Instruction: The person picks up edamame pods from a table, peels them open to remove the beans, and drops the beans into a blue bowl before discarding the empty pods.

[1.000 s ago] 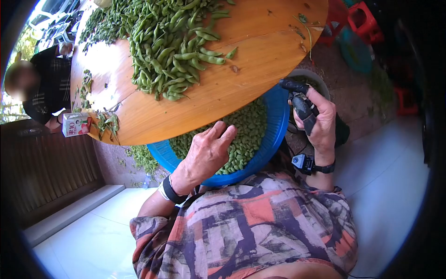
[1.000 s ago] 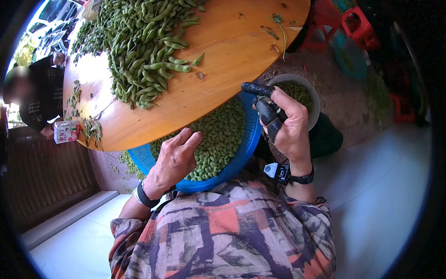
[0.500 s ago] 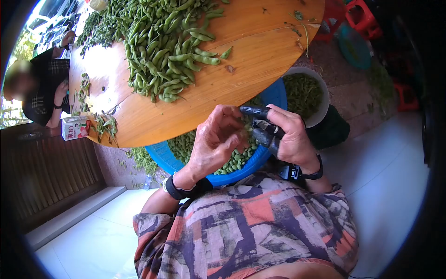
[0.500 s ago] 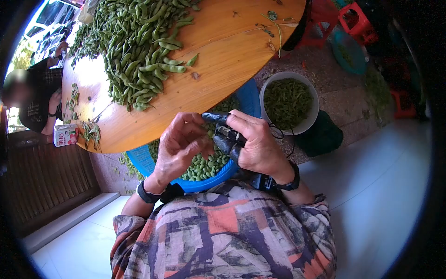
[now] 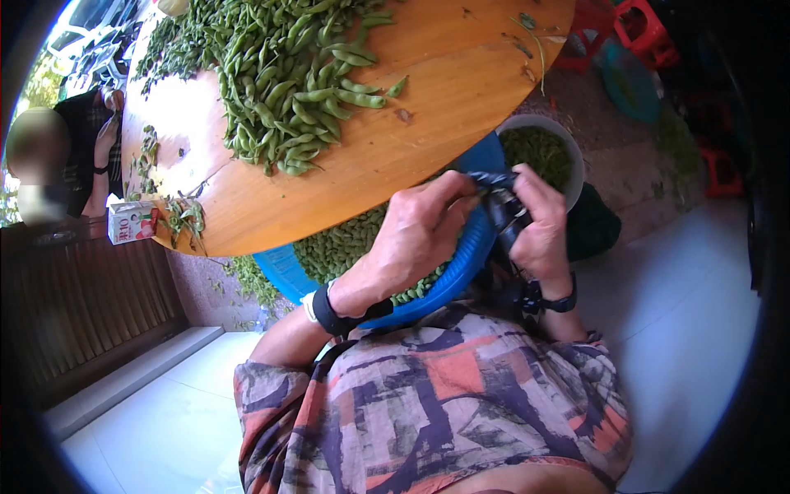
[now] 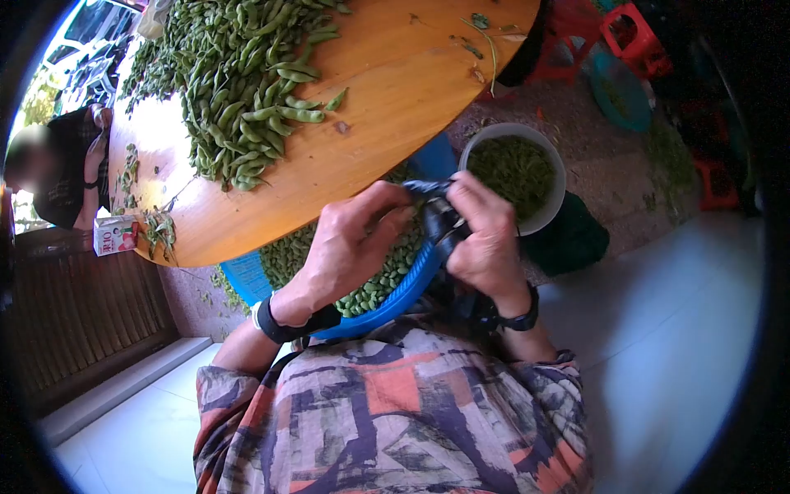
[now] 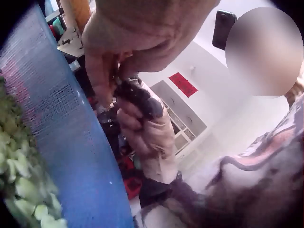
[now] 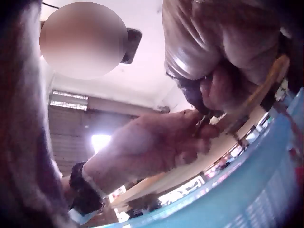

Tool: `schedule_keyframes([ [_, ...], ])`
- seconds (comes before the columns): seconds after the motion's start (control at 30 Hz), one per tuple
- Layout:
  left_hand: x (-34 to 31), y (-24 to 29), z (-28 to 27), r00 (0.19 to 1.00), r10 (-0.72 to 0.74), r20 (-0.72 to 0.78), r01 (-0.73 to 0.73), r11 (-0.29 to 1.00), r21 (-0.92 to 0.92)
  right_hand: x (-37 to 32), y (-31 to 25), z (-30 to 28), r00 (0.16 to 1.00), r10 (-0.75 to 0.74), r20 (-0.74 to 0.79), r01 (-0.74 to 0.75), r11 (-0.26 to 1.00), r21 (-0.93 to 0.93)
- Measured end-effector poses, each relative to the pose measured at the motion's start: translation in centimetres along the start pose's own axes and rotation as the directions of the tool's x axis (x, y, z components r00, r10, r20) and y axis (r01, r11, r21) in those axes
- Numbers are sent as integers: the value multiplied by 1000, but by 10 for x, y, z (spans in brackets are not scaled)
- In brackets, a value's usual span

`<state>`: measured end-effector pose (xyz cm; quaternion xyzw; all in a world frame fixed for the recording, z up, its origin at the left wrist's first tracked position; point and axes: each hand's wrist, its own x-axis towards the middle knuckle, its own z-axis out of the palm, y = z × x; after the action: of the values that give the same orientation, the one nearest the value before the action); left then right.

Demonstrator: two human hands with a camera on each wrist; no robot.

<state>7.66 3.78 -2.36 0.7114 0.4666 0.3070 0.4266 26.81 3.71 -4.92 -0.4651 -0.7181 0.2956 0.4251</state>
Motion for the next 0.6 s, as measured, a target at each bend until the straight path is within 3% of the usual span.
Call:
schedule_keyframes([
  [0.03, 8, -10, 7, 986, 164, -44, -161, 985, 57, 1, 2, -12, 999, 29, -37, -30, 999, -39],
  [0.07, 10, -15, 11, 985, 166, -37, -164, 985, 55, -5, 24, -25, 993, -52, -110, 41, 994, -104],
  [0.1, 11, -19, 14, 996, 64, 57, -71, 989, 133, -4, 23, -35, 978, 138, -155, -153, 985, -85],
  [0.13, 12, -27, 18, 988, -48, 144, 15, 975, 221, -5, 32, -43, 963, 158, -221, -216, 937, -276],
  [0.2, 11, -59, 26, 983, -22, 183, -23, 971, 239, -18, 63, -60, 961, 176, -211, -253, 868, -427],
  [0.27, 16, -79, 30, 972, -11, 233, -85, 913, 399, -27, 74, -62, 935, 221, -278, -314, 880, -357],
  [0.3, 19, -82, 32, 974, 19, 227, -107, 918, 381, -30, 78, -62, 904, 264, -335, -364, 888, -282],
  [0.4, 25, -87, 39, 962, 75, 262, -175, 907, 382, -36, 82, -60, 887, 332, -322, -402, 898, -182],
  [0.5, 34, -95, 47, 921, 21, 390, -192, 893, 406, -30, 76, -57, 895, 353, -271, -401, 905, -145],
  [0.6, 35, -97, 51, 915, 8, 404, -218, 851, 477, -33, 81, -58, 892, 365, -268, -408, 904, -126],
])
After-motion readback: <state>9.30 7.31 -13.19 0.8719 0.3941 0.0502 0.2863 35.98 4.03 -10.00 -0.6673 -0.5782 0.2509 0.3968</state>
